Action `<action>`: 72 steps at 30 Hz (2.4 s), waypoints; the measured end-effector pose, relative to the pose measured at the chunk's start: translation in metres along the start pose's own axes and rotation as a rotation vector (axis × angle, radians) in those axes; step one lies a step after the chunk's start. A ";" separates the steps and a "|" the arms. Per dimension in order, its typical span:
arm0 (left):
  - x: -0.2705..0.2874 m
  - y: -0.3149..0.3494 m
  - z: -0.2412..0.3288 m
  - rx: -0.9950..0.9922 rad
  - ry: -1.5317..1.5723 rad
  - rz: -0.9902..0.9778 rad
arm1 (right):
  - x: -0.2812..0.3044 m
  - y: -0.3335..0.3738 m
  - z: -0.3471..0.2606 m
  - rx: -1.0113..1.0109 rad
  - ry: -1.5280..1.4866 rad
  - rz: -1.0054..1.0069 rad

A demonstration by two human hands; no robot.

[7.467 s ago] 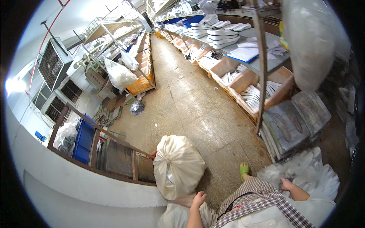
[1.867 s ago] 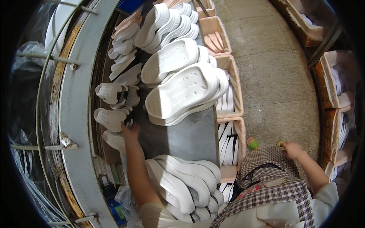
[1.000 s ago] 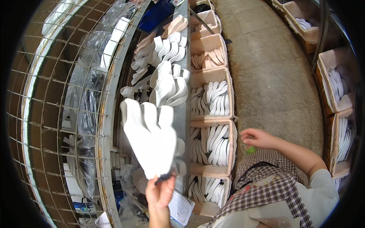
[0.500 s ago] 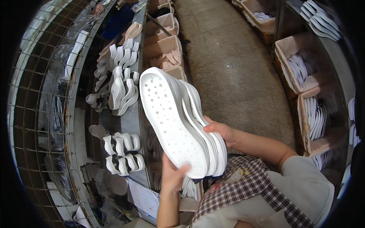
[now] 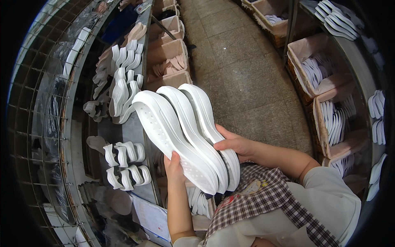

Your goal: The person picks up pairs of white and black slippers from bins and shelves, turns them over to view the soles, and places them back. The person repeats this process for multiple pairs throughout the clip.

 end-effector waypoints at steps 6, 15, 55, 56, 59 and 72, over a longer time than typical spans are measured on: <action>0.002 0.013 0.001 0.035 0.130 0.002 | -0.005 -0.002 0.006 -0.004 0.082 -0.023; -0.014 0.011 -0.019 0.343 0.274 0.054 | 0.017 -0.004 0.013 -0.062 -0.098 0.134; -0.028 0.020 -0.075 0.722 0.340 0.065 | 0.050 0.020 0.032 -0.357 -0.325 0.422; -0.029 0.020 -0.069 0.724 0.281 0.087 | 0.047 0.017 0.030 -0.306 -0.295 0.367; -0.038 0.016 -0.032 0.450 0.230 0.085 | 0.043 0.010 0.019 -0.236 -0.236 0.259; -0.054 0.015 0.030 0.197 0.146 0.149 | 0.034 -0.004 0.003 -0.138 -0.380 -0.107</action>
Point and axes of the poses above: each hand's wrist, its own y-axis away from the middle knuckle, its own x-axis out of the back of the hand, z = x × y, the point moved 5 cm from there along -y, towards the middle knuckle, and after that the axes turned 11 degrees about -y, right-handed, at the moved point
